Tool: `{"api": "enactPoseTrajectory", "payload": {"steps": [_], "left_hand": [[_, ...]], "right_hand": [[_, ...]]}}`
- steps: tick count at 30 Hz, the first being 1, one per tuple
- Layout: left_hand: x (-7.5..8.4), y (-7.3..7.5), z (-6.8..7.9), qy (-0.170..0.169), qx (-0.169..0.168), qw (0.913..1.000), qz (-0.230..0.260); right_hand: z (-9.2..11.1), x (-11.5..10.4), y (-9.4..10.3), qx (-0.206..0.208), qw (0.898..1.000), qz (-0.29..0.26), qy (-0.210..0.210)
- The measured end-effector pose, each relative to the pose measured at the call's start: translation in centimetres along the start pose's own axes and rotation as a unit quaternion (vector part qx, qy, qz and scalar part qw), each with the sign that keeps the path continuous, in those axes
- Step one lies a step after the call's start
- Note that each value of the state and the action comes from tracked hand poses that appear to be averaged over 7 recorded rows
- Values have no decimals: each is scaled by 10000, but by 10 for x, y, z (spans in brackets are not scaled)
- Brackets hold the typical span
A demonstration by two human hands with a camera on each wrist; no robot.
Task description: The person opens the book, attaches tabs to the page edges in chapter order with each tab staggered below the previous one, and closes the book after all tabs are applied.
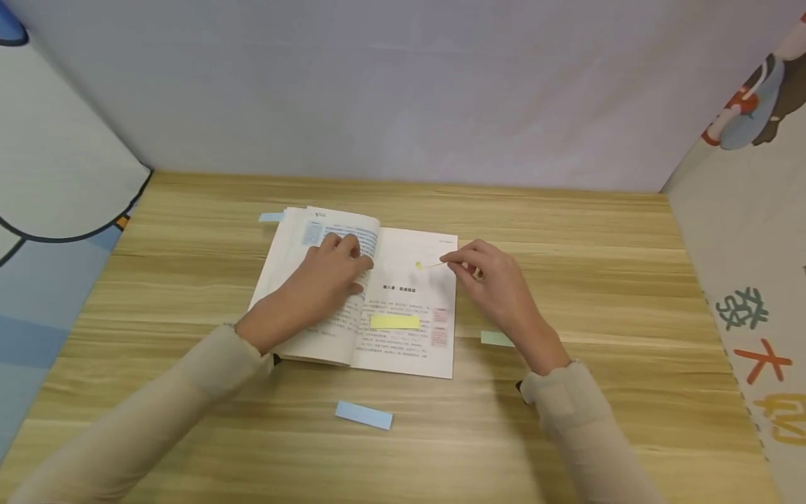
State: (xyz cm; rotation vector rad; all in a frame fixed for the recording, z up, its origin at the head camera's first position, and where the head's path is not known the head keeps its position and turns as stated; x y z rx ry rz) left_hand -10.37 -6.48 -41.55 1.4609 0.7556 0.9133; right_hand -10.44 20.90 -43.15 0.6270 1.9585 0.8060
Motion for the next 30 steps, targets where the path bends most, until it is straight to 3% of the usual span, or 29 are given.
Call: {"api": "enactPoseTrajectory", "payload": {"steps": [7,11,15,24,30], "left_hand": [[-2,0,3,-132,29,9996,237],[-5,0,6,34,-218,9973,702],[-10,-3,9,224,-260,9934,1097],[-21,-22,27,176,-233,9927,1167],[-21,-18,29,-46,-282,9935,1102]], "right_hand": [[0,0,-2,-18,10000,-3,48],[1,-1,-3,-31,10000,-54,63],[2,-1,-4,-60,9999,-94,-6],[5,0,-7,-99,9999,-74,-53],[5,-1,-8,-123,9999,-67,36]]}}
Point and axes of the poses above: each hand's wrist, its own z-axis away from the middle knuckle, its own y-axis out of the back of the hand, x = y × z, the point moved 1 cm from there along -z, towards the middle knuckle, and after that the axes turned 4 degrees about x, right-handed, at the moved point
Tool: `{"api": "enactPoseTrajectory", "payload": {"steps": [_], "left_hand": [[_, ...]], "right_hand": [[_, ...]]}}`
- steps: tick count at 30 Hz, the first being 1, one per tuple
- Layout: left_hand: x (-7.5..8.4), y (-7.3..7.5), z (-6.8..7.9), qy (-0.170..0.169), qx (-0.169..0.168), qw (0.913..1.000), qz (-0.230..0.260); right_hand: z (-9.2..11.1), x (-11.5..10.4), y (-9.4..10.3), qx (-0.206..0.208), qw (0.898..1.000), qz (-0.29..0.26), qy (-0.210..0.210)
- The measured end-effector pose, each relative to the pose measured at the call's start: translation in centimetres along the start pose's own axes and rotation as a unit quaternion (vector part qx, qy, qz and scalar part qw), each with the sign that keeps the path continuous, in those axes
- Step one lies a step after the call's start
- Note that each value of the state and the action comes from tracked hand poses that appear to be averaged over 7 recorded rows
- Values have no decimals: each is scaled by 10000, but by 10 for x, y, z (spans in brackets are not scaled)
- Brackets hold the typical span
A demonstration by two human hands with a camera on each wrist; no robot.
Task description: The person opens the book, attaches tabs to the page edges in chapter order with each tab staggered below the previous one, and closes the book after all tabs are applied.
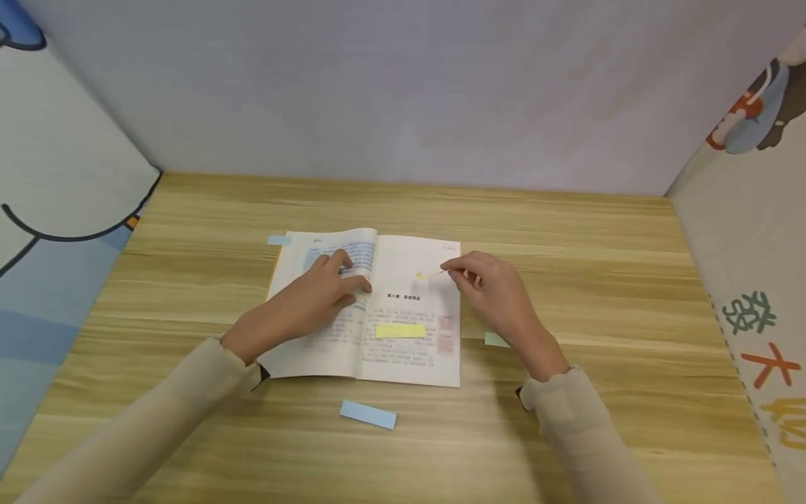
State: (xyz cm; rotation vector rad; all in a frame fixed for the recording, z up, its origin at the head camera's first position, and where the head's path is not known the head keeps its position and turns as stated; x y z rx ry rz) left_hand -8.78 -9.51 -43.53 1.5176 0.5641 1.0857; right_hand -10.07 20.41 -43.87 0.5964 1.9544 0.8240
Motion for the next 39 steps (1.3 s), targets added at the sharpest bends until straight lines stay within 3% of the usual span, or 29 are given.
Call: {"api": "enactPoseTrajectory", "payload": {"steps": [4,7,14,20,23,28,32,39], "left_hand": [[11,3,-3,40,-48,9988,-479],[19,0,-9,89,103,9949,-1000],[26,-11,-22,197,774,9758,-2035],[20,-13,-32,-161,859,9604,-2646],[16,-13,-37,-649,898,9605,-2554],[10,-14,-40,-1406,916,9682,-1858],[10,-13,-45,-1549,646,9740,-1519],[17,-11,-56,-1515,247,9764,-1519]], "right_hand": [[-1,-2,0,-82,10000,-6,-36],[0,-3,-1,-143,9998,-13,-105],[3,-1,-5,-360,9986,-179,-339],[2,1,-6,-529,9968,-316,-517],[2,2,-6,-498,9962,-330,-634],[1,2,-7,-238,9967,-352,-693],[0,5,-6,-203,9944,-410,-956],[-3,12,-6,-376,9884,-241,-1452]]}}
Point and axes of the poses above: each hand's wrist, its own z-axis away from the middle knuckle, its own y-axis out of the back of the hand, x = y × z, the point moved 1 cm from there along -z, towards the middle knuckle, and after that the axes turned 4 degrees about x, right-handed, at the moved point
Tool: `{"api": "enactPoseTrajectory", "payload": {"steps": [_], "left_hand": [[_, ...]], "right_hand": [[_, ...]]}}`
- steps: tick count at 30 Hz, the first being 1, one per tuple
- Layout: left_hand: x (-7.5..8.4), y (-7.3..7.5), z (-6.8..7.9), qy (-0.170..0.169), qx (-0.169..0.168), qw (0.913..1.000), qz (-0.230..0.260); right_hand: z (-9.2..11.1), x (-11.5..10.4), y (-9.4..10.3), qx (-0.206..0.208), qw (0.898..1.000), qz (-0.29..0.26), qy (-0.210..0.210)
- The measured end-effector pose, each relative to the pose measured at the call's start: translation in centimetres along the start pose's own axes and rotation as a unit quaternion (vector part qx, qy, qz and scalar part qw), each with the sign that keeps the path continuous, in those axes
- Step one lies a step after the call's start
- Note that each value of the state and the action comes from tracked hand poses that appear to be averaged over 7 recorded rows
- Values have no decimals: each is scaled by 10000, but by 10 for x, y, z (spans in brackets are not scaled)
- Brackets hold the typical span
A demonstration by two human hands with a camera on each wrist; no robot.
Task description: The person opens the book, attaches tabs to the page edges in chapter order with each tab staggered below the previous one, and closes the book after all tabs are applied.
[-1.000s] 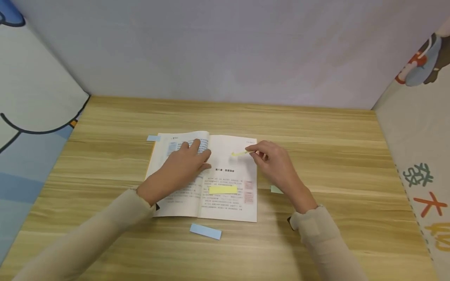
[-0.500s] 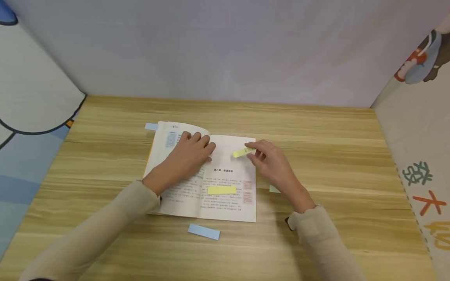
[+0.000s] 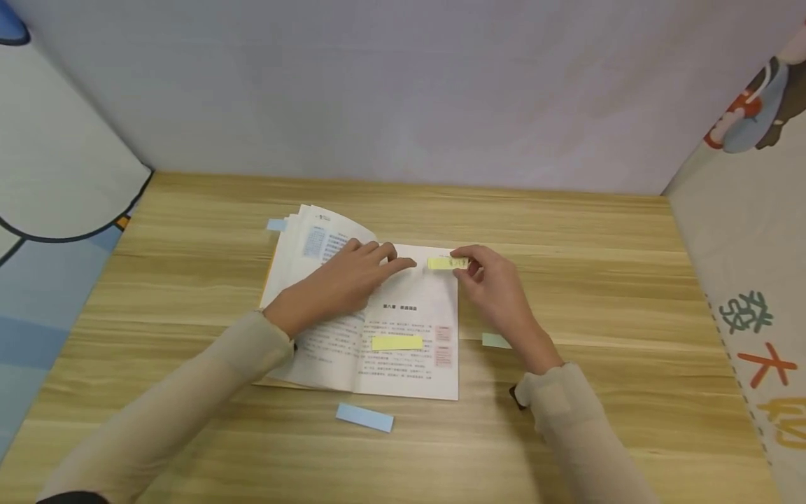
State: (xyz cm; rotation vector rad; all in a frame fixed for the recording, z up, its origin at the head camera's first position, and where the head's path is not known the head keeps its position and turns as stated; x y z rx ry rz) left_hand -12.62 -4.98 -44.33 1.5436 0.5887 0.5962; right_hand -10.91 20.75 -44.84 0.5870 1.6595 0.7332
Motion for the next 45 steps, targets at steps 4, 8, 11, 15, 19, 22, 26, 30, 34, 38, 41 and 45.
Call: {"api": "enactPoseTrajectory", "payload": {"steps": [4,8,11,15,19,22,26,30,34,38,41,45], "left_hand": [[6,0,-3,4,-205,9998,-74],[11,-5,-1,-164,-392,9991,-43],[14,-9,1,-271,-453,9986,26],[16,-12,2,-358,-372,9987,9],[18,-12,4,-420,-263,9988,1],[19,-12,4,-441,-224,9988,-42],[21,-14,4,-448,-243,9986,-106],[22,-16,5,-438,-243,9987,-92],[21,-17,6,-444,-199,9988,-113],[22,-17,7,-465,-149,9987,-111],[23,-16,7,-468,-173,9987,-104],[25,-15,8,-458,-237,9986,-139]], "right_hand": [[1,1,2,-360,9992,109,-134],[5,5,4,-620,9978,130,-207],[10,8,6,-704,9972,112,-205],[16,10,7,-770,9968,90,-211],[20,12,8,-803,9963,52,-313],[22,15,7,-844,9959,-41,-335],[26,18,7,-853,9954,-164,-400],[29,20,7,-808,9953,-161,-508],[31,22,7,-803,9955,-209,-454],[32,24,6,-823,9955,-230,-419],[32,24,5,-833,9955,-247,-378],[32,24,4,-846,9955,-250,-353]]}}
Point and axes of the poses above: each hand's wrist, its own z-axis away from the middle knuckle, its own y-axis out of the back of the hand, x = y × z, the point moved 1 cm from there along -z, towards the middle knuckle, and after that the axes turned 4 degrees about x, right-handed, at the moved point
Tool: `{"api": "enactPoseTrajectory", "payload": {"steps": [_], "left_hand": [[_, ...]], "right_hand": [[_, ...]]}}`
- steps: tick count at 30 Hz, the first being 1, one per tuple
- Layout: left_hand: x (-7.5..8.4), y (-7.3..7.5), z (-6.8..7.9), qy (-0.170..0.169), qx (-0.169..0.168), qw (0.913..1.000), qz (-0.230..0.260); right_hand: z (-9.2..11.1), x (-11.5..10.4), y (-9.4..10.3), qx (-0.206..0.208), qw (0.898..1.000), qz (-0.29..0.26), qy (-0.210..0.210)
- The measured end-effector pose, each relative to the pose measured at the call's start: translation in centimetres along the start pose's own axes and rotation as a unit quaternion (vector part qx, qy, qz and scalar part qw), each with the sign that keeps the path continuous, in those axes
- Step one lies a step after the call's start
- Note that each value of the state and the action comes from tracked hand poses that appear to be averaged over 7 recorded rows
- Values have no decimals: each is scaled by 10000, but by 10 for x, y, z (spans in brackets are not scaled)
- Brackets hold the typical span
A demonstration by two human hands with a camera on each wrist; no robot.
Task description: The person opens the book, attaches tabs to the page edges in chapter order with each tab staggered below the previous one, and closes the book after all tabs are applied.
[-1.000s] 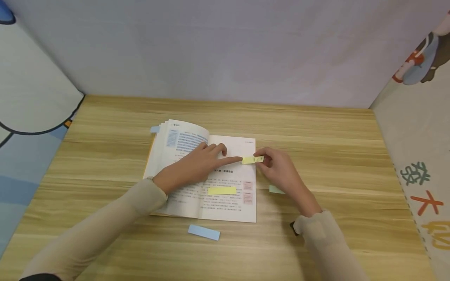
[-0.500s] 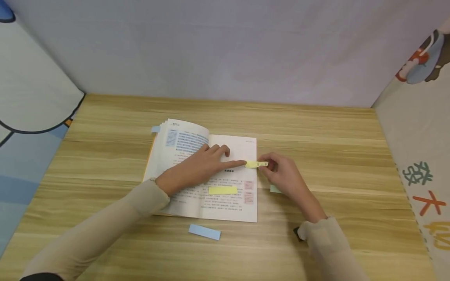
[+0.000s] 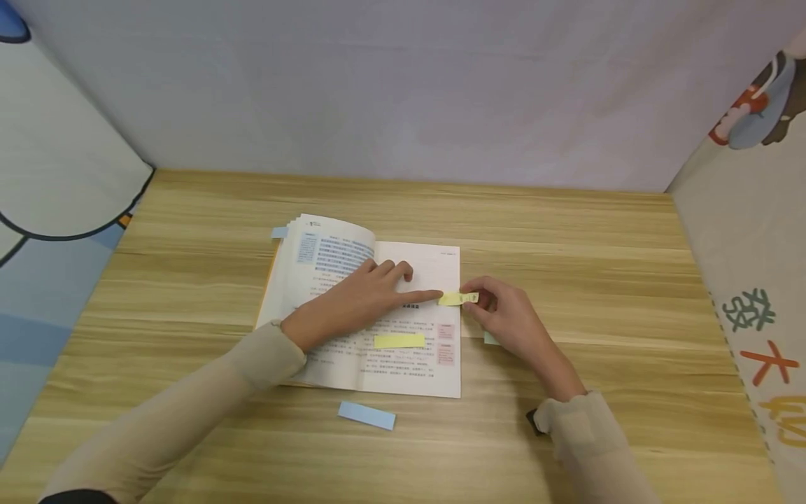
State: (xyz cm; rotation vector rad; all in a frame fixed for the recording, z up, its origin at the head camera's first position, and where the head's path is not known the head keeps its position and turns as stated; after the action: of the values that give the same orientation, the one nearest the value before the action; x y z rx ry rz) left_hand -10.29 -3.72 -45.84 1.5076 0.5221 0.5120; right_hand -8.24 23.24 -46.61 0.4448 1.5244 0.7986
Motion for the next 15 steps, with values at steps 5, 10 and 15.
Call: {"api": "enactPoseTrajectory", "payload": {"steps": [5,10,15], "left_hand": [[2,-1,0,-44,38,9998,-198],[3,-1,1,-57,119,9992,-374],[5,0,1,-80,155,9988,-462]], "right_hand": [[1,0,1,-20,10000,45,-77],[3,-1,3,-15,9998,115,-147],[4,-2,6,-3,9997,204,-136]]}}
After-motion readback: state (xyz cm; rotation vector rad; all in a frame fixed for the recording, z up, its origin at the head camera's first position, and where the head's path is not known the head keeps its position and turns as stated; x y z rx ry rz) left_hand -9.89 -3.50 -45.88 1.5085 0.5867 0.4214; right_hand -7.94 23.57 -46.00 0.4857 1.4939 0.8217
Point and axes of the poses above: each hand's wrist, its own z-axis away from the middle knuckle, its own y-axis out of the back of the hand, x = y × z, the point moved 1 cm from there along -z, towards the middle knuckle, and after that the axes turned 4 degrees about x, right-handed, at the moved point
